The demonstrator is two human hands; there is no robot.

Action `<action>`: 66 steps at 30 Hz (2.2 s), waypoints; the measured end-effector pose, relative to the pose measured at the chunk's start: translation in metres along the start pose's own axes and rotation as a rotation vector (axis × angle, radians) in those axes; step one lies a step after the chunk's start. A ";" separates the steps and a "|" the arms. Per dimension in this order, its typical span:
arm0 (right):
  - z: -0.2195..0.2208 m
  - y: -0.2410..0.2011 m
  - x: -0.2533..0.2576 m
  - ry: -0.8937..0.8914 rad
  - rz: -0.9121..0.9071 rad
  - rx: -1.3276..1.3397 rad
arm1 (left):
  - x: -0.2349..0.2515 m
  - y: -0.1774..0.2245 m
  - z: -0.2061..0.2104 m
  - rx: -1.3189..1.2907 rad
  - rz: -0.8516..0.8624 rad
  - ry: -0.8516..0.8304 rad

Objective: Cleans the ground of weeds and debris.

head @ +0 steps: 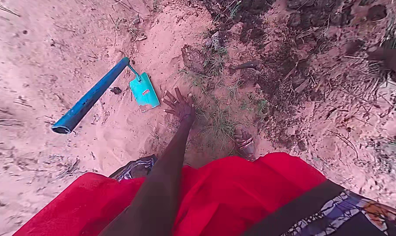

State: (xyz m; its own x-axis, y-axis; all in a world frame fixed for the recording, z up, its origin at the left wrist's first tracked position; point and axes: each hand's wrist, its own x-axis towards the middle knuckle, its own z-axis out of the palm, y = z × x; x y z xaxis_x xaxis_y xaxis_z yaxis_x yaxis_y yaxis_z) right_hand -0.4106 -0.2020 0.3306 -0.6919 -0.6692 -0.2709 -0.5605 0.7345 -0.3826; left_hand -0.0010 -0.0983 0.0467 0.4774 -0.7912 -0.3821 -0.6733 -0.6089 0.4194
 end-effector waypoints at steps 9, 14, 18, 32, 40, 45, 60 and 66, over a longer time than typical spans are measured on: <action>0.117 0.074 -0.005 -0.591 -0.072 -0.219 | 0.073 0.056 -0.202 0.768 1.090 -0.448; 0.151 0.081 -0.029 -0.644 -0.197 -0.473 | 0.055 0.001 -0.225 0.723 1.008 -0.551; 0.181 0.092 -0.045 -0.696 -0.395 -0.581 | 0.035 -0.071 -0.185 0.649 0.985 -0.732; 0.202 0.085 -0.018 -0.806 -1.120 -1.113 | 0.013 -0.109 -0.197 0.898 0.643 -0.898; 0.193 0.091 -0.028 -0.744 -0.700 -0.308 | -0.005 -0.131 -0.210 0.762 0.486 -0.865; 0.225 0.128 -0.026 -0.500 -0.406 0.392 | -0.005 -0.197 -0.184 0.709 0.455 -0.899; 0.146 0.183 -0.028 -0.047 -0.244 0.308 | -0.017 -0.103 -0.171 0.878 0.617 -0.991; 0.166 0.140 -0.043 -0.491 -0.232 0.598 | -0.012 -0.103 -0.179 0.973 0.546 -0.998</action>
State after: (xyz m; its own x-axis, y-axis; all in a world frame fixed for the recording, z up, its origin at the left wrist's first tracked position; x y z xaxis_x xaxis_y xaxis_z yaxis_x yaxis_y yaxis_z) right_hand -0.3841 -0.0888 0.1421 -0.2313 -0.8723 -0.4307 -0.2304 0.4793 -0.8469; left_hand 0.1638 -0.0364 0.1551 -0.2519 -0.2947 -0.9218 -0.9309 0.3341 0.1476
